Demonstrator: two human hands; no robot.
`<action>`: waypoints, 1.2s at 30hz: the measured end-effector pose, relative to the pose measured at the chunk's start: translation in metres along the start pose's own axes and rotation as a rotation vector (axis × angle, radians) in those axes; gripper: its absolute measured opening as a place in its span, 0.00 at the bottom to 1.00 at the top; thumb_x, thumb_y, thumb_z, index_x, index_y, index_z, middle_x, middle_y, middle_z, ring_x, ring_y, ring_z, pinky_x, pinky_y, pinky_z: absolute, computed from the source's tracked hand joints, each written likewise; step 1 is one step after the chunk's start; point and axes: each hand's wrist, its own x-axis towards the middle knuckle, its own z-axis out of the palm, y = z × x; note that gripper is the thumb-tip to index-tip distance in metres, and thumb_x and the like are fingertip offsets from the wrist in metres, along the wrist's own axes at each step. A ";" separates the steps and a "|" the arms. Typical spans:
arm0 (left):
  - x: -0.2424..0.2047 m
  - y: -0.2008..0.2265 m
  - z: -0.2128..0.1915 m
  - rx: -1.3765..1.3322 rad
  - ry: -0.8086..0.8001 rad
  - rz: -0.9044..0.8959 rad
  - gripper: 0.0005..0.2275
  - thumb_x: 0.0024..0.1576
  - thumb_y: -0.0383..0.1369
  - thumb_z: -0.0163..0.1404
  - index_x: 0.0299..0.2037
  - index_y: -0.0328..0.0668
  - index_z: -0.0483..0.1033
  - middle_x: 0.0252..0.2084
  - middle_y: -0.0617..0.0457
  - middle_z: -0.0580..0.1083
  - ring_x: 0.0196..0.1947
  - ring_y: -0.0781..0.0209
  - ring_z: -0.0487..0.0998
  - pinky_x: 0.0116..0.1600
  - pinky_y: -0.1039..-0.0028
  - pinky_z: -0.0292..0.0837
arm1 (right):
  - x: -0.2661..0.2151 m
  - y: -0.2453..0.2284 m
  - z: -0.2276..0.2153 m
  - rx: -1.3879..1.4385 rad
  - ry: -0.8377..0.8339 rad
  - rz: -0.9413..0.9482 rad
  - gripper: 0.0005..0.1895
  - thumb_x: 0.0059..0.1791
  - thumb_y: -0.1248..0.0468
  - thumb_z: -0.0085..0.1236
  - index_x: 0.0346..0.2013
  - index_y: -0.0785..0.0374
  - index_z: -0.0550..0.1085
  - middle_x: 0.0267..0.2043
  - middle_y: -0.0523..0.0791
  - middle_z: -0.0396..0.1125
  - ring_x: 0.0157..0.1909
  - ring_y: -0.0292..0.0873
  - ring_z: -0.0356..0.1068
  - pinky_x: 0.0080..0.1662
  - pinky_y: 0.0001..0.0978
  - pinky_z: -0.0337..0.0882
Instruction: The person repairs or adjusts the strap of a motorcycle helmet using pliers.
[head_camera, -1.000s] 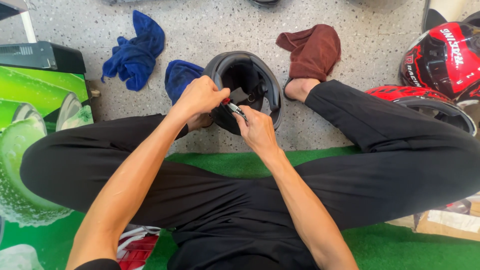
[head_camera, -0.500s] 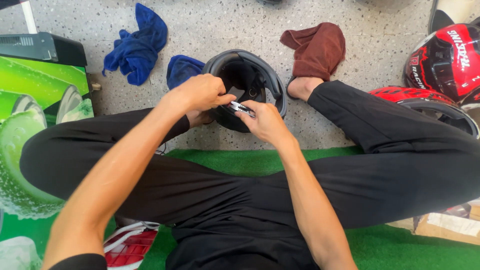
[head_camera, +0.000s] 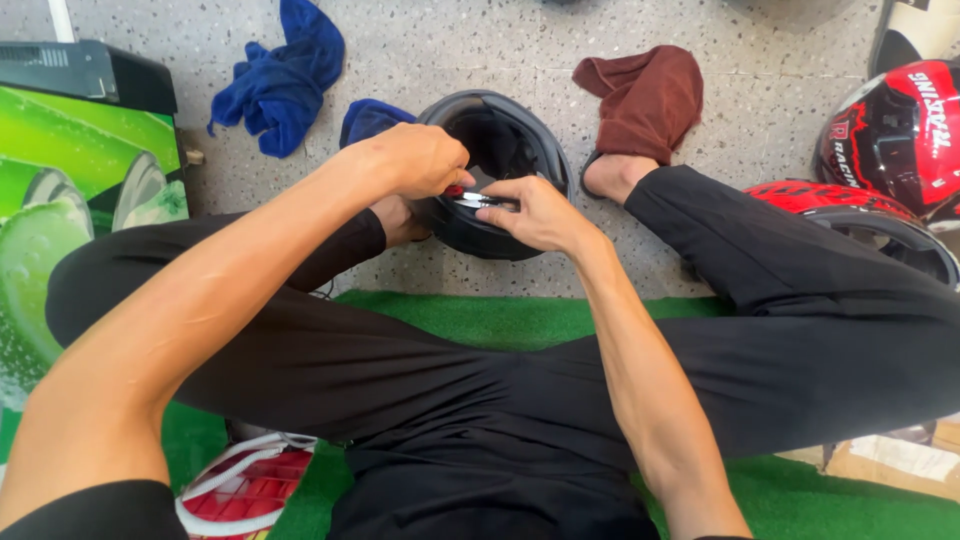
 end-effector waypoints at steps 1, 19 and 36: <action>0.002 -0.003 0.002 -0.002 0.001 -0.005 0.18 0.62 0.48 0.49 0.36 0.41 0.82 0.36 0.39 0.79 0.41 0.36 0.79 0.45 0.50 0.74 | 0.000 -0.001 0.000 0.000 -0.005 -0.002 0.14 0.50 0.64 0.62 0.50 0.65 0.79 0.34 0.39 0.74 0.34 0.30 0.64 0.36 0.29 0.68; 0.008 -0.003 0.027 -0.319 0.219 -0.112 0.18 0.59 0.42 0.53 0.26 0.35 0.82 0.25 0.35 0.78 0.28 0.40 0.81 0.37 0.55 0.75 | -0.010 -0.026 0.022 -0.119 0.220 0.064 0.13 0.50 0.60 0.64 0.43 0.67 0.81 0.25 0.46 0.73 0.26 0.32 0.63 0.32 0.32 0.67; -0.006 -0.047 -0.004 -0.490 0.285 -0.281 0.21 0.65 0.45 0.49 0.32 0.30 0.81 0.24 0.40 0.77 0.23 0.53 0.80 0.33 0.63 0.77 | -0.043 -0.033 0.029 -0.169 0.631 0.015 0.09 0.54 0.61 0.58 0.39 0.64 0.81 0.18 0.47 0.64 0.21 0.40 0.61 0.26 0.35 0.60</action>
